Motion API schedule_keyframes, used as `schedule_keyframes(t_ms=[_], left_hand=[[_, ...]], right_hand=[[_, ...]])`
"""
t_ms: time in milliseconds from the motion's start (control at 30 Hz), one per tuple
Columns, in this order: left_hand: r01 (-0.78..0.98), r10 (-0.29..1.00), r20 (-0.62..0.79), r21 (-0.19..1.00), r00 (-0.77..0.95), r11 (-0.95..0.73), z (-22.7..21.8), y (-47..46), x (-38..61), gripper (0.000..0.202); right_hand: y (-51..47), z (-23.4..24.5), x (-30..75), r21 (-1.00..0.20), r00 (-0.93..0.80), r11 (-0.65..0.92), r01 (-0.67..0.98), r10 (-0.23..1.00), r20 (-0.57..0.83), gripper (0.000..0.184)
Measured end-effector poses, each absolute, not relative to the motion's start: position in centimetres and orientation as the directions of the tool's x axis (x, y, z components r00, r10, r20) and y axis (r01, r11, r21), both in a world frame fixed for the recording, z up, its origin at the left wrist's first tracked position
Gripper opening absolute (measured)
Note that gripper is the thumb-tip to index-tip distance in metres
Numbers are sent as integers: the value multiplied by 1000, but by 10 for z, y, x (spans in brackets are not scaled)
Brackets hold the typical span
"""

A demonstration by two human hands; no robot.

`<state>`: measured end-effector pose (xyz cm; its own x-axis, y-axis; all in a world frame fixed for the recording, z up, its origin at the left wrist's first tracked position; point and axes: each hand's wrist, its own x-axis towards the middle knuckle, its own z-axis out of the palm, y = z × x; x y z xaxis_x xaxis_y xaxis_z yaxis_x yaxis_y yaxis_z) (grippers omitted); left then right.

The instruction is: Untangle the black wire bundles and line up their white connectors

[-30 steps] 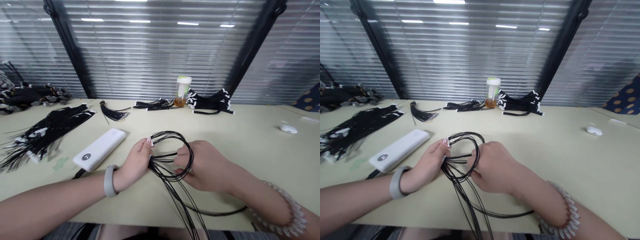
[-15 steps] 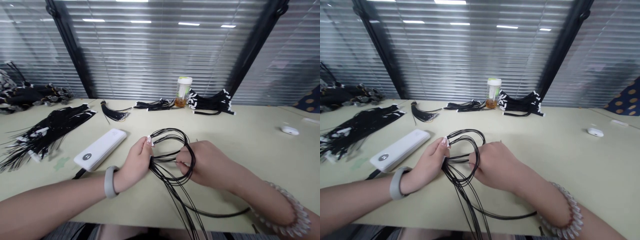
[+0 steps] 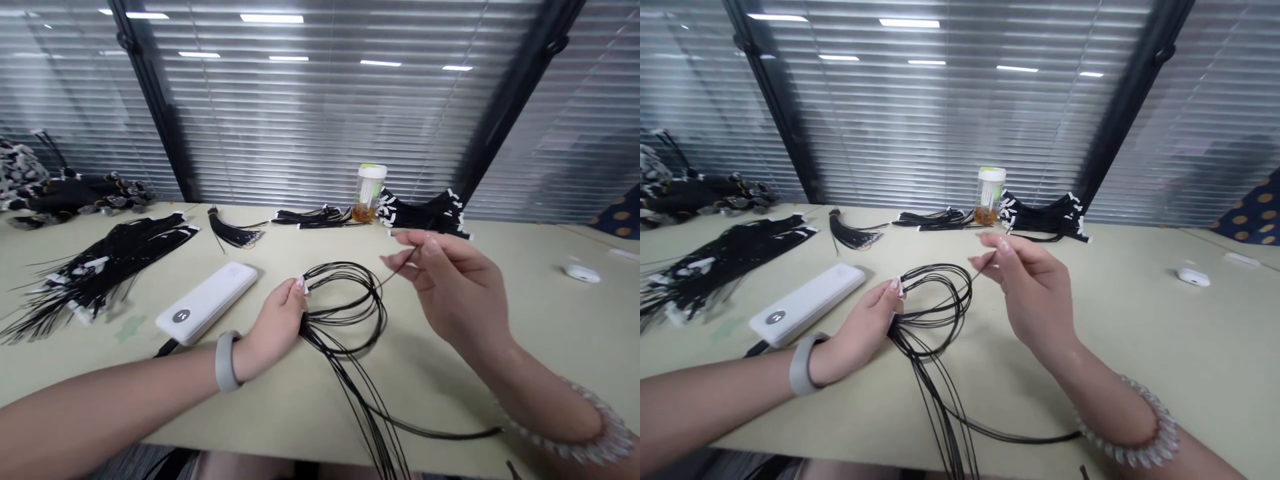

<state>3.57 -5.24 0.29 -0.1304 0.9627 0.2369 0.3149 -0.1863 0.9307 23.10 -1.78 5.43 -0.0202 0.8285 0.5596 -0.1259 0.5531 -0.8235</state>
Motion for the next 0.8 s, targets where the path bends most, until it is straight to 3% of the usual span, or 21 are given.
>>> schedule_keyframes(t_ms=[100,200,300,400,567,800], left_hand=[[246,980,128,965,-149,-89,0,-49,35,34],[252,980,181,955,-84,-154,-2,-50,34,36],[257,965,259,931,41,-261,-1,-55,34,37],[234,953,281,925,110,-299,1,-60,35,37],[263,938,345,904,19,-338,4,-63,36,33],[296,940,340,900,-17,-320,5,-60,37,31]], right_hand=[[-12,50,229,-928,-158,326,-180,922,354,27],[-8,44,229,-963,-270,248,-109,925,269,36],[-5,39,229,-959,-310,284,7,912,268,21],[-8,40,228,-937,-385,324,134,888,252,19],[-21,44,221,-842,-485,437,317,838,252,17],[-26,40,219,-738,-574,565,368,763,298,17]])
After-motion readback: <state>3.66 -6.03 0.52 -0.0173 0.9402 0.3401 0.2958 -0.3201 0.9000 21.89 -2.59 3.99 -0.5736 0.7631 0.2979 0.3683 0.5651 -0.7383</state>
